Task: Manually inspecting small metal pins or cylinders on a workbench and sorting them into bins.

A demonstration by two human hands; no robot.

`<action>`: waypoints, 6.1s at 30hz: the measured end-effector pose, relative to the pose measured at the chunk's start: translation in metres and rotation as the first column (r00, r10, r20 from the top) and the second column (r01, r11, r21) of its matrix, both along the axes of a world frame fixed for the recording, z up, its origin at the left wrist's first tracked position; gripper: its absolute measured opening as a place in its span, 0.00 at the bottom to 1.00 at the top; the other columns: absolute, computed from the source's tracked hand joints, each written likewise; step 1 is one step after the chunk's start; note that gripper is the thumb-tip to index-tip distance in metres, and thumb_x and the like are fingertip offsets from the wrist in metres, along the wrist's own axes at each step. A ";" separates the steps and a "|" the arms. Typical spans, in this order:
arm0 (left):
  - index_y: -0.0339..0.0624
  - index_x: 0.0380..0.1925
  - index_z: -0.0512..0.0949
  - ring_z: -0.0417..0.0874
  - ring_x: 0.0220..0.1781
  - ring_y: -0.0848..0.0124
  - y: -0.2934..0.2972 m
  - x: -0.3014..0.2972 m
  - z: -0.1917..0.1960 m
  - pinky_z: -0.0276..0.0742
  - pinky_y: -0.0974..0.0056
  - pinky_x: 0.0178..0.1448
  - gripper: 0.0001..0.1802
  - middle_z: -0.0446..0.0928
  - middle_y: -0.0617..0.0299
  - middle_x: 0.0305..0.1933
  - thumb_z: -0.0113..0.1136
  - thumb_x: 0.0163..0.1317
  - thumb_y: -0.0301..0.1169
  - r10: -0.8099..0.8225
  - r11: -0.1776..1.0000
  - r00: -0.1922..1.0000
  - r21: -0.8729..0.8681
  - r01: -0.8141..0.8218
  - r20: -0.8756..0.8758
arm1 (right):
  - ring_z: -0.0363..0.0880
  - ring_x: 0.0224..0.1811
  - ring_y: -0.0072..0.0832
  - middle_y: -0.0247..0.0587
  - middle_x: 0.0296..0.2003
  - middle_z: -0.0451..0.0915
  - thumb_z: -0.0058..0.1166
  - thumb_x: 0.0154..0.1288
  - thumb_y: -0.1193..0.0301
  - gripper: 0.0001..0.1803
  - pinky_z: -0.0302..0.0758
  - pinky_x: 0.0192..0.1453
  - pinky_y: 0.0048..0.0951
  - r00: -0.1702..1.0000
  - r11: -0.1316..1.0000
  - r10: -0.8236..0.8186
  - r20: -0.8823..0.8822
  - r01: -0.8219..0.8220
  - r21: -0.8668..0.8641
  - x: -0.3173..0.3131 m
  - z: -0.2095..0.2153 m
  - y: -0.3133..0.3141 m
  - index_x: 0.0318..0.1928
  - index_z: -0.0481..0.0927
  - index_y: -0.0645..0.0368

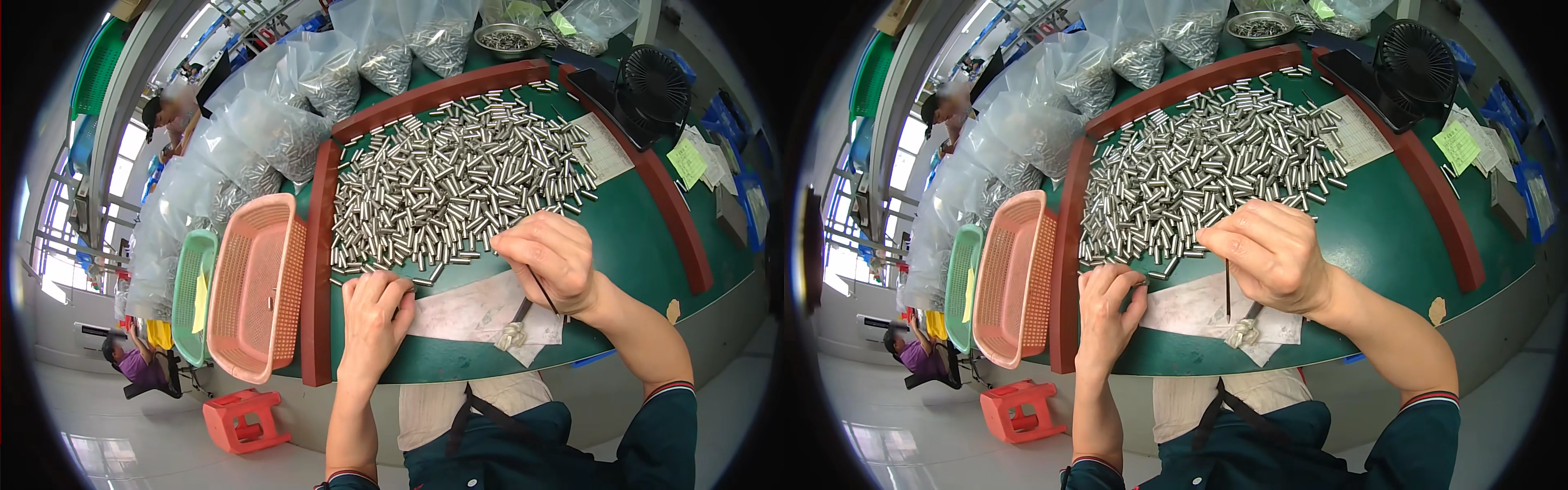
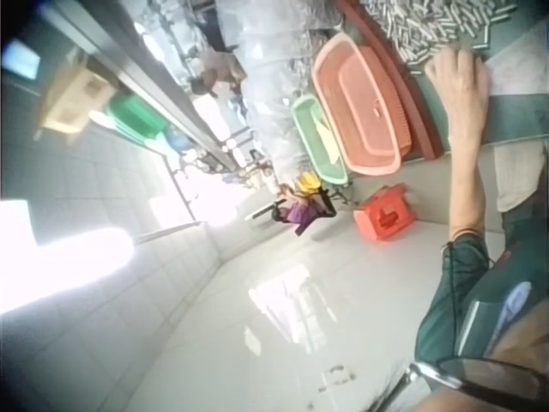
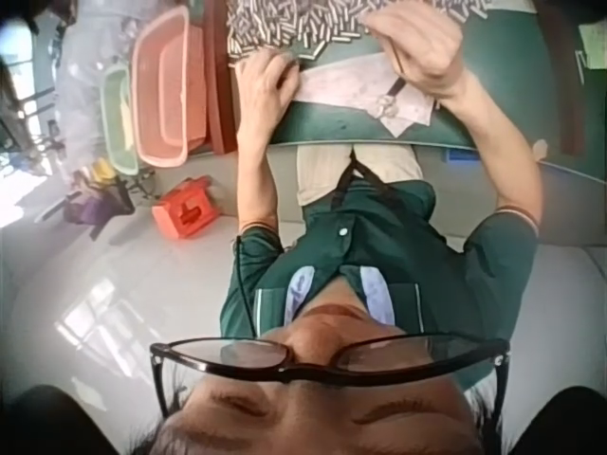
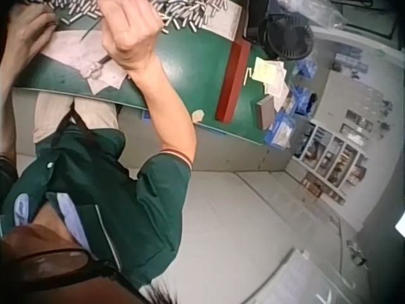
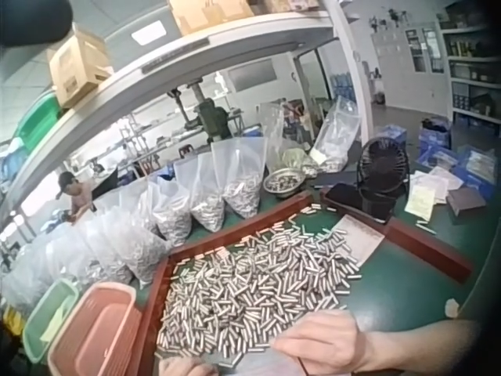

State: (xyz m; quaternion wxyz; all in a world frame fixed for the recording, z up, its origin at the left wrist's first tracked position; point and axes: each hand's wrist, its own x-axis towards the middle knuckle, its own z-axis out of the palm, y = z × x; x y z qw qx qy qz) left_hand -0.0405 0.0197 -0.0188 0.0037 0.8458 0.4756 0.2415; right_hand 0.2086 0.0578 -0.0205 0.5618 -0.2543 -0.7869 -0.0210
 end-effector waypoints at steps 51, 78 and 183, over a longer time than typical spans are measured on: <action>0.37 0.31 0.78 0.75 0.35 0.61 0.009 0.042 -0.007 0.64 0.58 0.44 0.08 0.72 0.57 0.29 0.64 0.49 0.23 0.120 0.990 0.993 -0.074 -0.119 0.016 | 0.75 0.22 0.32 0.37 0.24 0.78 0.56 0.37 0.86 0.18 0.70 0.23 0.28 1.000 1.000 -0.011 -0.015 0.011 -0.008 0.000 -0.005 0.000 0.35 0.80 0.62; 0.40 0.26 0.77 0.75 0.34 0.63 0.019 0.046 0.003 0.62 0.59 0.46 0.06 0.73 0.61 0.28 0.64 0.48 0.25 0.029 0.999 0.998 -0.027 -0.030 -0.052 | 0.77 0.22 0.31 0.39 0.24 0.79 0.60 0.43 0.87 0.14 0.71 0.24 0.27 1.000 1.000 -0.009 -0.002 0.009 -0.003 0.003 -0.001 0.000 0.33 0.78 0.64; 0.40 0.31 0.82 0.75 0.35 0.65 -0.038 0.034 -0.029 0.67 0.65 0.43 0.12 0.77 0.60 0.32 0.72 0.43 0.23 0.121 0.978 0.946 -0.197 -0.062 0.301 | 0.51 0.18 0.13 0.24 0.15 0.57 0.38 0.75 0.55 0.28 0.52 0.20 0.21 0.409 0.376 -0.158 -0.899 -0.816 -0.438 -0.064 -0.009 -0.036 0.16 0.59 0.53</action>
